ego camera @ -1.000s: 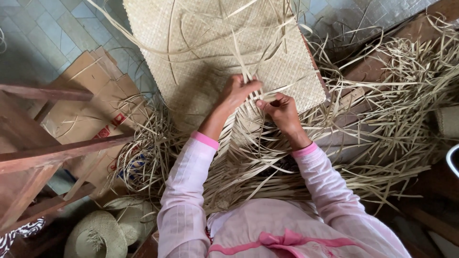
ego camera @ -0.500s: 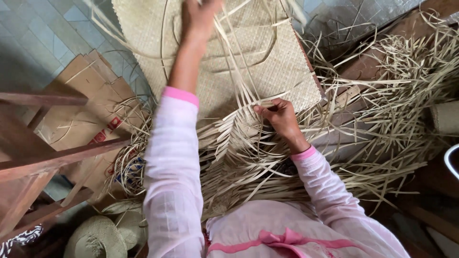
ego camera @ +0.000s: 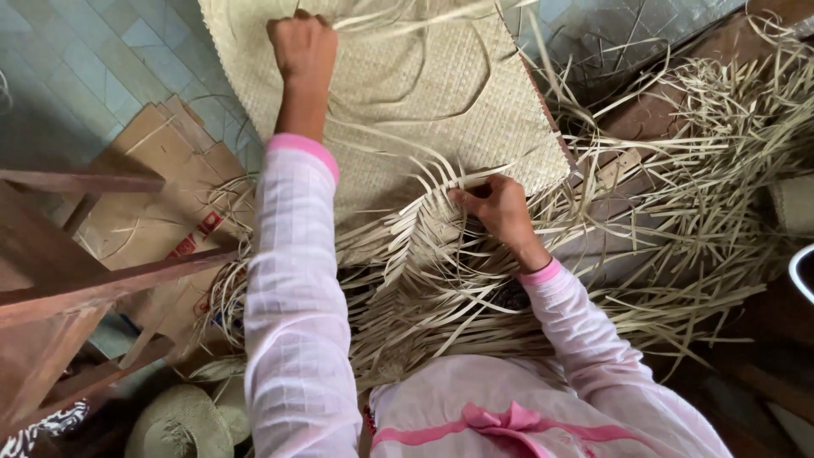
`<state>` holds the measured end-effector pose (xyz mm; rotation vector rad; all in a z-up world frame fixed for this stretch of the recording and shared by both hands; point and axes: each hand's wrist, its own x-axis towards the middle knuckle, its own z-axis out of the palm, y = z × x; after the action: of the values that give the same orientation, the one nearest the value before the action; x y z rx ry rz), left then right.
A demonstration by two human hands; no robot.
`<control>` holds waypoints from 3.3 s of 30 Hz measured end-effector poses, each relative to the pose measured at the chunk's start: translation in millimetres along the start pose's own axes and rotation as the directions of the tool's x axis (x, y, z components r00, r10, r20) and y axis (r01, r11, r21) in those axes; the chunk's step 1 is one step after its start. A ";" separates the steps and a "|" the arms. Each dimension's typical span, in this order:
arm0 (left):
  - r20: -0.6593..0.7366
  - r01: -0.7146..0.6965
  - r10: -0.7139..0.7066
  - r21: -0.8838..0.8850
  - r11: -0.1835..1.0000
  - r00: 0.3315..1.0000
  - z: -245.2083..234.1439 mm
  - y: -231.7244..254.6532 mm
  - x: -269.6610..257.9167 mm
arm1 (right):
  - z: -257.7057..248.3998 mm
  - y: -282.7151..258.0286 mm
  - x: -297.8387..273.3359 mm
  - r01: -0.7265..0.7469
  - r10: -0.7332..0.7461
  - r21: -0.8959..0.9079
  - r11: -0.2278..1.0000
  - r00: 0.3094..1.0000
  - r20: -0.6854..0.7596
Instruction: Weaving long strips of dried plant material into a mat or similar structure.
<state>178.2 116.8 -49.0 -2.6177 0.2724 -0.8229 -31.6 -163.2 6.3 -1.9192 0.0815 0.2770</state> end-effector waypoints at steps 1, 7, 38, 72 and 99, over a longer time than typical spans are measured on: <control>-0.034 -0.058 0.061 0.100 0.993 0.998 16.5 1.3 8.9 | -0.9 -5.7 -4.5 0.084 -0.088 -0.124 0.989 0.996 -0.028; 0.119 0.037 0.021 -0.464 0.885 0.993 -116.7 -1.1 32.9 | 14.9 37.8 19.1 0.069 -0.173 -0.632 0.772 0.979 -0.104; 0.605 0.612 0.086 -0.783 -0.113 0.791 -145.8 88.2 -114.8 | 8.4 43.4 -1.0 0.616 -0.746 -0.728 0.301 0.627 0.222; 0.040 -0.099 0.186 -0.728 0.679 0.982 -194.7 85.5 -182.7 | -1.9 30.8 6.5 0.632 -0.644 -0.603 0.487 0.726 0.241; 0.171 -0.093 0.230 -0.573 0.814 0.958 -192.8 100.4 -202.4 | -3.1 36.2 12.0 0.606 -0.587 -0.571 0.554 0.770 0.248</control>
<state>-105.0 27.2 -47.7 -3.1372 0.7646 -0.4014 -26.3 -178.2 -28.5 -2.4674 -0.7887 -0.1738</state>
